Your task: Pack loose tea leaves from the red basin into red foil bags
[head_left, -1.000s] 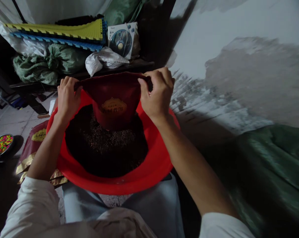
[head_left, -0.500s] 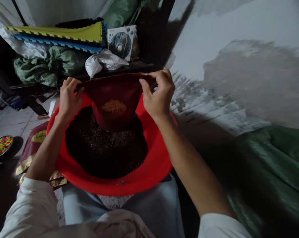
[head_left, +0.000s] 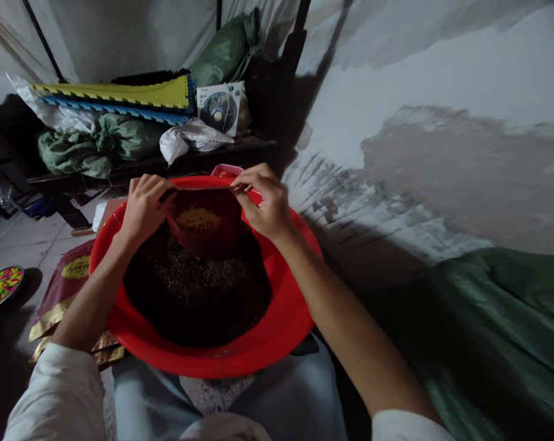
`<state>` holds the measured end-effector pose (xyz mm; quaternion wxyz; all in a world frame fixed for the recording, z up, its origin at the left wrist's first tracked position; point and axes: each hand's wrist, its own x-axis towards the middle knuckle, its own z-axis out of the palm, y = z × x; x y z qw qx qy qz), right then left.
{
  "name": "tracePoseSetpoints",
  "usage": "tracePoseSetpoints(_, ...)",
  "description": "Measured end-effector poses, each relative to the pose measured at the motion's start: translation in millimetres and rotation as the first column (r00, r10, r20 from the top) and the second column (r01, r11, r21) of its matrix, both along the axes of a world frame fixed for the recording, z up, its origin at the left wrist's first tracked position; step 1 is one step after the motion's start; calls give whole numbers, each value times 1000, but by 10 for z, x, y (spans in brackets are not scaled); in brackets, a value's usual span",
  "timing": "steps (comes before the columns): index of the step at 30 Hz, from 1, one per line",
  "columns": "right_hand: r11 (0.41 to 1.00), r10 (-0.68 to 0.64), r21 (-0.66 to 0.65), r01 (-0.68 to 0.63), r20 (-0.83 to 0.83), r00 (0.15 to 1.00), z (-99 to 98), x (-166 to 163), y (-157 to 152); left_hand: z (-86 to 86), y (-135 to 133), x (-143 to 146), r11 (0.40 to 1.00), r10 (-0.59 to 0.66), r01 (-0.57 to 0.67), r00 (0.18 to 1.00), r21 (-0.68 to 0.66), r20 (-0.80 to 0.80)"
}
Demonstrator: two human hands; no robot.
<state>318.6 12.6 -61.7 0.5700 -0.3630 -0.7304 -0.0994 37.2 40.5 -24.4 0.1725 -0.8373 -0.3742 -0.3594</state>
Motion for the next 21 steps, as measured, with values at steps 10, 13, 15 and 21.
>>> tracePoseSetpoints(10,996,-10,86,19,-97,995,-218,-210,122,118,235,-156,971,165,-202,952,124,259)
tracePoseSetpoints(13,997,-82,-21,80,-104,991,-343,-195,228,604,284,-462,941,225,-306,884,142,410)
tracePoseSetpoints(15,977,-118,-181,111,-28,993,-449,-190,288,1040,202,-771,923,277,-365,852,124,444)
tracePoseSetpoints(21,609,77,-728,314,449,890,-771,-386,218,2009,-563,-2140,744,605,-655,744,132,285)
